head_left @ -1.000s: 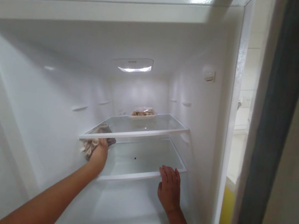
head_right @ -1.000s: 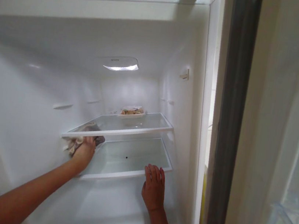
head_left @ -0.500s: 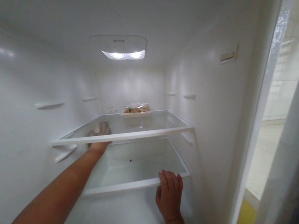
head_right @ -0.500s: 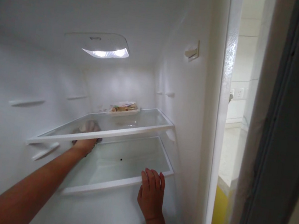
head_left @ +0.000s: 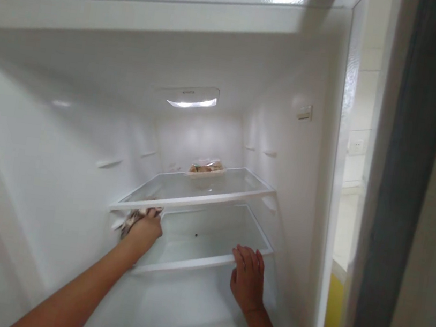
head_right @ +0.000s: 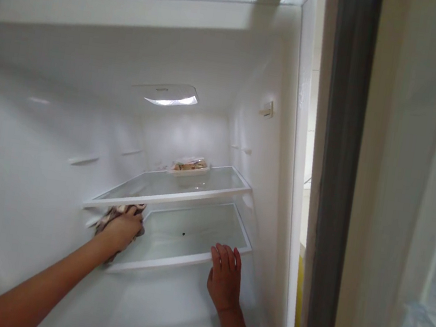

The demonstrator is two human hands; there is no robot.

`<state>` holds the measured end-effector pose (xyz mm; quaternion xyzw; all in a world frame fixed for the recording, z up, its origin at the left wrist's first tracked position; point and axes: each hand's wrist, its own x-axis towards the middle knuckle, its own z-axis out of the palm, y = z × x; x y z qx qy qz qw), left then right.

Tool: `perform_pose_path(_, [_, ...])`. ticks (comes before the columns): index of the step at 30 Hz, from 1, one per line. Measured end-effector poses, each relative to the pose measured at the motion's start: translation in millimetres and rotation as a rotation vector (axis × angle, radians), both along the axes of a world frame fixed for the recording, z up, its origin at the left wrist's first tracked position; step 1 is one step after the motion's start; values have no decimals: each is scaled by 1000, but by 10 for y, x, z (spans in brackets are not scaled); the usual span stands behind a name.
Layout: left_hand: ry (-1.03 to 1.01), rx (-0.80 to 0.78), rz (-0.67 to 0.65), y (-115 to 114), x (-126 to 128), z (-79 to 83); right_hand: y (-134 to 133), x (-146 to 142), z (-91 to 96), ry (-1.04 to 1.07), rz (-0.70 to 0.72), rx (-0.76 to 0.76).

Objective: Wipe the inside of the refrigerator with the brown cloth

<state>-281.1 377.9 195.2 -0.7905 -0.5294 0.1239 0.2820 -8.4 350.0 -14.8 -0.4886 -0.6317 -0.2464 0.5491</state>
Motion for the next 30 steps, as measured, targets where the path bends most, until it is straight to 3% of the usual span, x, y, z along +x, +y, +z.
perform_pose_path(4, [147, 48, 64, -671, -41, -40, -38, 26, 16, -3, 46, -22])
perform_pose_path(7, [150, 93, 85, -1087, -202, -111, -69, 48, 35, -13, 68, -37])
perform_pose_path(10, [130, 120, 90, -1326, -409, -222, -92, 56, 46, -15, 75, -52])
perform_pose_path(13, [138, 148, 48, -1382, -516, -326, -105, 53, 44, -1, 82, -64])
perform_pose_path(17, [151, 207, 64, -1201, -420, -351, -116, 70, 48, -21, 90, -80])
perform_pose_path(23, [240, 265, 127, -528, -179, -299, -111, 91, 50, -56, 69, -79])
perform_pose_path(30, [-119, 352, 126, 223, -90, -381, -70, 70, 13, -34, 52, -59])
